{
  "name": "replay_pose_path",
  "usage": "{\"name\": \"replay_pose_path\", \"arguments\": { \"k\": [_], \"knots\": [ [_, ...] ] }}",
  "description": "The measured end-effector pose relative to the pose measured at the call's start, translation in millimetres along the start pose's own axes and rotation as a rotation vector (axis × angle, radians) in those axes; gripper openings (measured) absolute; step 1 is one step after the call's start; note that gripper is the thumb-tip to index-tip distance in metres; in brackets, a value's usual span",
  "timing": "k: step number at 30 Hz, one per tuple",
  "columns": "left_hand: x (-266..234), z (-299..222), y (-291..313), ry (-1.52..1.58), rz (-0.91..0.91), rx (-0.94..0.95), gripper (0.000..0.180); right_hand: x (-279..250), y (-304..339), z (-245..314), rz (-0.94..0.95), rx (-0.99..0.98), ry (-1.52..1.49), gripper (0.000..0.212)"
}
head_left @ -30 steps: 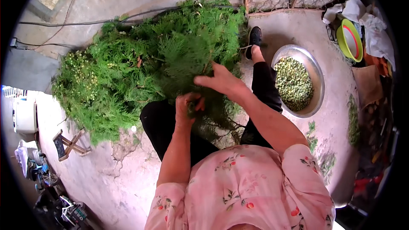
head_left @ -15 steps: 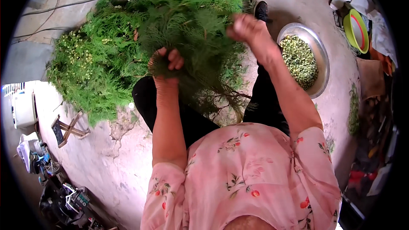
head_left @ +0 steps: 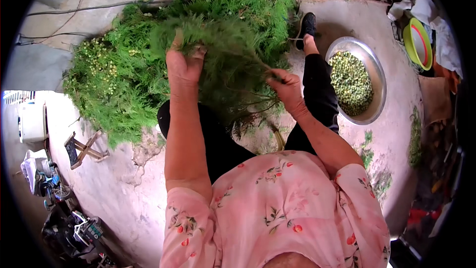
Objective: The person sits on the ground and plucks small green seeds from branches by hand, collecting them into a metal bowl.
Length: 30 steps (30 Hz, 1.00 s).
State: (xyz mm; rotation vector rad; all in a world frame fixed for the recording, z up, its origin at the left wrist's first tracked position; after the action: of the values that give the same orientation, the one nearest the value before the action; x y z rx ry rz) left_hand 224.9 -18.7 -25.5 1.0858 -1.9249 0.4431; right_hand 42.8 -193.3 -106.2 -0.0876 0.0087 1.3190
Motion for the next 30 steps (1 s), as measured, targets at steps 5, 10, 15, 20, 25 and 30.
{"name": "replay_pose_path", "arguments": {
  "k": [5,10,15,20,25,30],
  "knots": [
    [39.4,-23.3,11.3,-0.383,-0.101,0.146,0.051,-36.1,-24.1,62.1,-0.189,-0.096,-0.111,0.019],
    [79.4,-18.0,64.3,-0.742,-0.237,0.419,0.045,-76.0,-52.1,70.8,-0.326,-0.216,-0.338,0.012],
    [98.8,9.3,130.2,-1.031,0.049,0.480,0.022,-89.4,-59.2,115.9,-0.308,-0.324,-0.283,0.015],
    [32.3,92.0,74.4,-0.683,0.106,-0.011,0.022,-80.2,-40.2,139.8,-0.343,-0.348,-0.238,0.026],
    [-6.6,122.4,11.8,0.248,-0.240,-0.182,0.044,-64.4,-17.9,151.1,-0.328,-0.469,-0.290,0.029],
    [-16.6,124.8,-43.1,0.489,0.310,-0.165,0.050,-71.3,-1.5,146.0,-0.331,-0.347,-0.540,0.031]
  ]
}}
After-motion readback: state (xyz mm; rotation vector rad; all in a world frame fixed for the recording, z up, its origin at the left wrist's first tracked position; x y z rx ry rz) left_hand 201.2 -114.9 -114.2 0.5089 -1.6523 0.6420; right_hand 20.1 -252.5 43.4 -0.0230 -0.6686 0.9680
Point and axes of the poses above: each hand's wrist, its own y-axis away from the middle knuckle, its own x-axis out of the palm, z = x × y, the point moved 5 cm from there along -y, towards the middle knuckle, and after that the axes turned 10 degrees about z, right-handed, at the moved point
